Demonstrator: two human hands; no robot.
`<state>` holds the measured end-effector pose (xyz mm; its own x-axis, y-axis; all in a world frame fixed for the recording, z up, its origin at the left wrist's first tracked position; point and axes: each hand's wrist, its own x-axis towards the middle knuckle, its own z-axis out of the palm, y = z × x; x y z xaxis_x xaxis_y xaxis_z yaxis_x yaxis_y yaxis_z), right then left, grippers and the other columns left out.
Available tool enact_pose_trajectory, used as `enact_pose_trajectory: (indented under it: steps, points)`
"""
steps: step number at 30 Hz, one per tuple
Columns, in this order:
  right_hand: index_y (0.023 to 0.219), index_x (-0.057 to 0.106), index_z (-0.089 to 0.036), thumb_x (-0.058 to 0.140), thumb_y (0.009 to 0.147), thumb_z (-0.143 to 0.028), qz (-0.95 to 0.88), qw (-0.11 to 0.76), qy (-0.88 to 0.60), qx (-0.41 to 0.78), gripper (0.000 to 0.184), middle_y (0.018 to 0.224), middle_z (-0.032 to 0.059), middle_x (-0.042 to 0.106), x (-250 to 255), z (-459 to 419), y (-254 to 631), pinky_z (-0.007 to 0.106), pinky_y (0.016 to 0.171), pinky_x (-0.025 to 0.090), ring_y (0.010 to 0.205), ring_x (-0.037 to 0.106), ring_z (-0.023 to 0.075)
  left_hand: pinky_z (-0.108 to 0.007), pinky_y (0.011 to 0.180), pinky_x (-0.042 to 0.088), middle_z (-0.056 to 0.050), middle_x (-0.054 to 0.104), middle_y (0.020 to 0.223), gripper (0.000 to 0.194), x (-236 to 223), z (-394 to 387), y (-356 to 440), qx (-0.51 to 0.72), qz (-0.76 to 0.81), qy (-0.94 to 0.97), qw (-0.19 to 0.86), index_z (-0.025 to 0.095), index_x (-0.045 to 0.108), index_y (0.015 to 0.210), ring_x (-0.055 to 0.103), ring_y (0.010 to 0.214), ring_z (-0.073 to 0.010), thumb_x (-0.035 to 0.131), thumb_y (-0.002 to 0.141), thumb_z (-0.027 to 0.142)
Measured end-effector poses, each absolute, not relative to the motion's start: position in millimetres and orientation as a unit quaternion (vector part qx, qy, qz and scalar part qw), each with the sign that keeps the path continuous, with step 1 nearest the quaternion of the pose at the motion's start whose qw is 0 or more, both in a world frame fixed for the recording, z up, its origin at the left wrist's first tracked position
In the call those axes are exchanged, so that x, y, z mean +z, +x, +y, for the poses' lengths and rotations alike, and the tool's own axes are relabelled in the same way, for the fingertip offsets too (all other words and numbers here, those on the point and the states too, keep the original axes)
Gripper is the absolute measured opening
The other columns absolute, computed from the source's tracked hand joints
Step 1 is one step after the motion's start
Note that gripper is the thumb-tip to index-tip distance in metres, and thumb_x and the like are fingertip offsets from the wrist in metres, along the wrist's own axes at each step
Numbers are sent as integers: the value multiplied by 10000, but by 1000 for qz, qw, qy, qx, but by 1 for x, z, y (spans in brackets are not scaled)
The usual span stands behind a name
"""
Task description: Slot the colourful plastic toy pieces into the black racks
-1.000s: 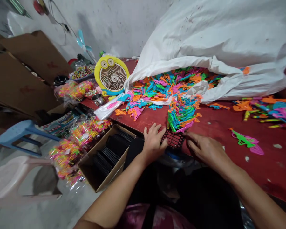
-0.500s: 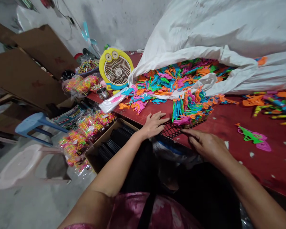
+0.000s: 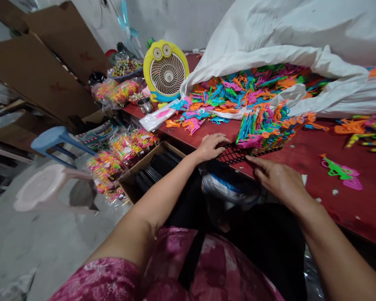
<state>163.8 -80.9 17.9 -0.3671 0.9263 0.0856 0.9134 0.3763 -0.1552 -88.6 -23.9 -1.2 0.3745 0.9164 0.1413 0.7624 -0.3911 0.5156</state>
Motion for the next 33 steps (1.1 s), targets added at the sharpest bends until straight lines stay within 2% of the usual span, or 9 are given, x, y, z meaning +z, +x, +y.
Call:
enact_pose_trajectory:
  steps: [4, 11, 18, 25, 33]
  points:
    - [1388, 587, -331, 459, 926, -299, -815, 67, -571, 72, 480, 1099, 73, 752, 24, -80, 161, 364, 697, 499, 907, 704, 290, -509, 1172, 253, -43, 544, 1431, 393, -4, -21, -89, 205, 518, 810, 183, 283, 602, 1251, 402, 1409, -223, 519, 868, 252]
    - [1372, 606, -322, 475, 886, -286, -799, 78, -592, 75, 505, 1067, 86, 757, 26, -82, 154, 388, 704, 503, 929, 701, 329, -483, 1144, 294, -25, 577, 1387, 474, -3, -23, -84, 210, 513, 816, 162, 309, 604, 1275, 440, 1370, -221, 490, 830, 192]
    - [1370, 598, -349, 454, 888, -308, -786, 65, -610, 78, 505, 1099, 57, 750, 28, -82, 151, 395, 731, 508, 973, 695, 325, -460, 1135, 312, -25, 547, 1397, 473, -5, -23, -81, 195, 520, 819, 143, 286, 601, 1271, 432, 1366, -200, 437, 839, 185]
    - [1398, 568, -359, 429, 909, -320, -792, 45, -606, 54, 509, 1069, 68, 757, 27, -85, 151, 406, 707, 516, 949, 708, 339, -471, 1132, 310, -22, 557, 1377, 476, -7, -26, -77, 209, 526, 815, 123, 286, 592, 1260, 466, 1309, -205, 422, 822, 206]
    - [1403, 569, -321, 430, 915, -325, -809, 78, -581, 41, 508, 1224, 47, 712, 20, -90, 155, 406, 765, 552, 998, 709, 306, -487, 1160, 272, -17, 545, 1380, 474, -2, -33, -73, 202, 533, 813, 122, 303, 570, 1289, 442, 1323, -211, 406, 850, 231]
